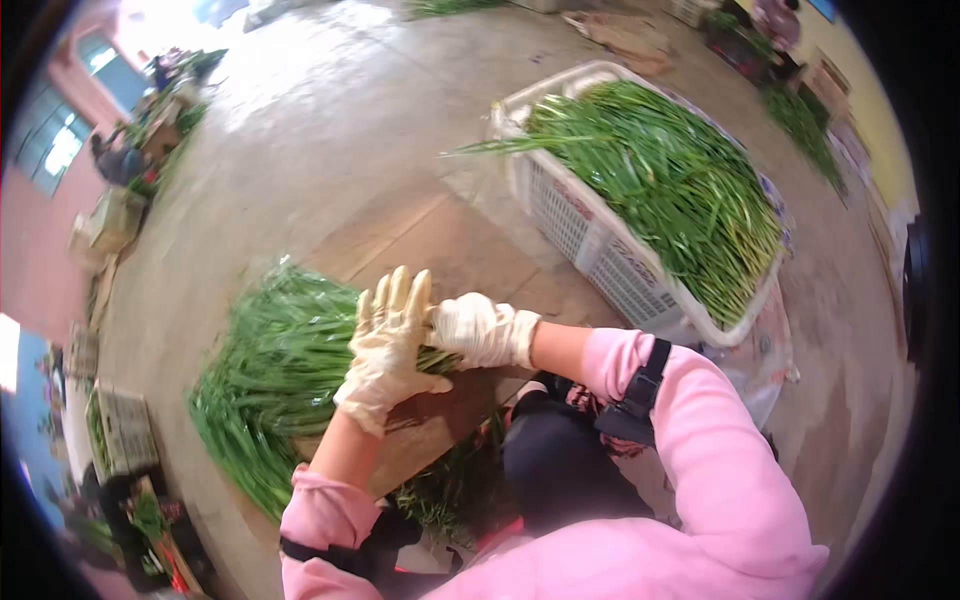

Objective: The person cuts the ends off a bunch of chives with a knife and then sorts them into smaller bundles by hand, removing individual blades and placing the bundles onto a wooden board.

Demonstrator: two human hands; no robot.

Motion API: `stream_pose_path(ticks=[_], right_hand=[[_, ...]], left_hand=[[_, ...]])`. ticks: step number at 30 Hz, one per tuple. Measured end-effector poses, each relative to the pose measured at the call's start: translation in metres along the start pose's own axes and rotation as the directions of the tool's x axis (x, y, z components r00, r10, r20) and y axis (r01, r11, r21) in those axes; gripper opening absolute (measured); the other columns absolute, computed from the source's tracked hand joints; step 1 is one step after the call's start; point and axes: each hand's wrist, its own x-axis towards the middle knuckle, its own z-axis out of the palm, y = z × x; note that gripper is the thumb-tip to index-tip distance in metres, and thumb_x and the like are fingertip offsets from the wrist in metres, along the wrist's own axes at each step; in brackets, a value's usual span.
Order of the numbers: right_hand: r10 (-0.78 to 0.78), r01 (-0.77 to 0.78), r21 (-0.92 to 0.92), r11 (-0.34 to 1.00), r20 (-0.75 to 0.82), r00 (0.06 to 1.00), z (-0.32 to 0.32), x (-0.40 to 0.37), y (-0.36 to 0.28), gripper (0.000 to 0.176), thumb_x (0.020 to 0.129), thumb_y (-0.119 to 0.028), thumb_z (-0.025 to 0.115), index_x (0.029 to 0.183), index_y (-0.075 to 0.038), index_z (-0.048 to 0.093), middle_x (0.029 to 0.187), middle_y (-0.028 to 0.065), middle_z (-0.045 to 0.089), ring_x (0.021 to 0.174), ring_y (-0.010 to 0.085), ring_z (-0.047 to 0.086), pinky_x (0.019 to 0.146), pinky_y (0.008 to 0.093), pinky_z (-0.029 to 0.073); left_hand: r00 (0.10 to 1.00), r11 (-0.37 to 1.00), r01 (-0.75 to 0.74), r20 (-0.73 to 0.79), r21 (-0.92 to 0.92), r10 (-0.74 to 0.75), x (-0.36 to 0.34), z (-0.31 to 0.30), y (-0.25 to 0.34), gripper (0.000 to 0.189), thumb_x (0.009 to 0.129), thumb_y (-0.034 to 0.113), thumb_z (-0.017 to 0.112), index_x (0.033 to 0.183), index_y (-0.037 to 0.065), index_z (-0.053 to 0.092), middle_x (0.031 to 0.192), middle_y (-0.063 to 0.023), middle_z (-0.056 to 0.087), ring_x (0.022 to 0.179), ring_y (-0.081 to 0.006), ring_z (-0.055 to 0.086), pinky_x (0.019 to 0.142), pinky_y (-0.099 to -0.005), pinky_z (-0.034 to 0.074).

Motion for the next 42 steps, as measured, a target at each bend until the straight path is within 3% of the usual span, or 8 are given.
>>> stream_pose_path(ticks=[3,7,15,21,29,32,35,42], right_hand=[[-0.103,0.154,0.105,0.982,-0.38,0.919,0.009,-0.014,0.015,0.08,0.064,-0.025,0.083,0.138,-0.014,0.054,0.128,0.0178,0.06,0.099,0.0368,0.066,0.083,0.0428,0.056],[0.368,-0.234,0.289,0.928,-0.616,0.696,-0.012,-0.127,0.027,0.049,0.078,-0.02,0.078,0.125,-0.01,0.066,0.119,0.0133,0.069,0.106,0.03,0.067,0.091,0.039,0.055],[0.983,-0.832,0.529,0.169,-0.028,0.182,0.191,-0.293,0.094,0.035,0.089,-0.041,0.063,0.104,-0.011,0.072,0.1,0.015,0.07,0.093,0.0349,0.068,0.082,0.0442,0.053],[0.872,-0.923,0.008,0.385,0.324,0.367,0.181,-0.275,0.051,0.099,0.077,-0.048,0.078,0.157,-0.016,0.03,0.147,0.019,0.046,0.122,0.0383,0.057,0.098,0.0455,0.051],[0.73,-0.795,0.172,0.582,0.321,0.604,0.221,-0.327,0.003,0.039,0.092,-0.032,0.06,0.123,-0.008,0.06,0.106,0.0137,0.067,0.093,0.0366,0.068,0.075,0.0506,0.052],[0.912,-0.812,0.506,0.292,0.11,0.396,0.191,-0.317,0.025,0.033,0.097,-0.038,0.054,0.111,-0.01,0.064,0.098,0.0185,0.068,0.097,0.0389,0.066,0.083,0.0483,0.051],[0.985,-0.981,0.191,0.032,0.162,0.064,0.198,-0.32,0.046,0.031,0.092,-0.042,0.059,0.097,-0.013,0.07,0.101,0.0163,0.071,0.097,0.0381,0.068,0.082,0.0508,0.053],[0.934,-0.969,-0.233,0.083,0.357,-0.005,0.234,-0.312,0.082,0.034,0.077,-0.037,0.071,0.105,-0.017,0.076,0.112,0.0119,0.072,0.107,0.0297,0.069,0.09,0.0435,0.055]], left_hand=[[0.998,1.0,0.013,0.059,-0.006,-0.012,0.007,-0.004,-0.018,0.135,0.049,0.039,0.095,0.159,0.009,0.022,0.16,-0.0173,0.031,0.149,-0.0359,0.027,0.122,-0.0486,0.02],[0.988,0.997,0.058,0.138,0.043,-0.063,0.03,0.013,0.001,0.126,0.052,0.037,0.093,0.157,0.009,0.028,0.155,-0.0184,0.039,0.146,-0.0361,0.033,0.122,-0.0472,0.021],[0.996,0.995,0.086,-0.041,0.05,-0.084,0.039,0.023,-0.006,0.103,0.056,0.024,0.09,0.147,0.006,0.045,0.132,-0.0182,0.059,0.124,-0.0357,0.054,0.109,-0.0441,0.04],[0.945,0.95,0.293,-0.117,-0.112,-0.305,0.054,0.036,-0.033,0.102,0.058,0.022,0.09,0.147,0.002,0.044,0.127,-0.0194,0.061,0.117,-0.0367,0.057,0.102,-0.0434,0.045],[0.964,0.96,0.234,-0.093,-0.156,-0.25,0.055,0.036,-0.033,0.103,0.06,0.016,0.088,0.149,0.0,0.04,0.126,-0.0155,0.06,0.115,-0.0323,0.058,0.102,-0.0418,0.046],[0.968,0.967,0.211,-0.103,-0.141,-0.227,0.054,0.034,-0.03,0.108,0.056,0.021,0.09,0.149,0.002,0.039,0.125,-0.0165,0.059,0.117,-0.0366,0.056,0.102,-0.0438,0.044],[0.97,0.973,0.226,-0.075,-0.045,-0.229,0.055,0.03,-0.03,0.115,0.054,0.028,0.093,0.151,0.001,0.037,0.128,-0.0184,0.057,0.12,-0.0377,0.053,0.103,-0.0437,0.043],[0.946,0.953,0.299,0.121,0.042,-0.302,0.057,0.017,-0.03,0.135,0.053,0.048,0.093,0.157,-0.001,0.02,0.154,-0.0276,0.034,0.144,-0.0427,0.03,0.119,-0.0468,0.022]])
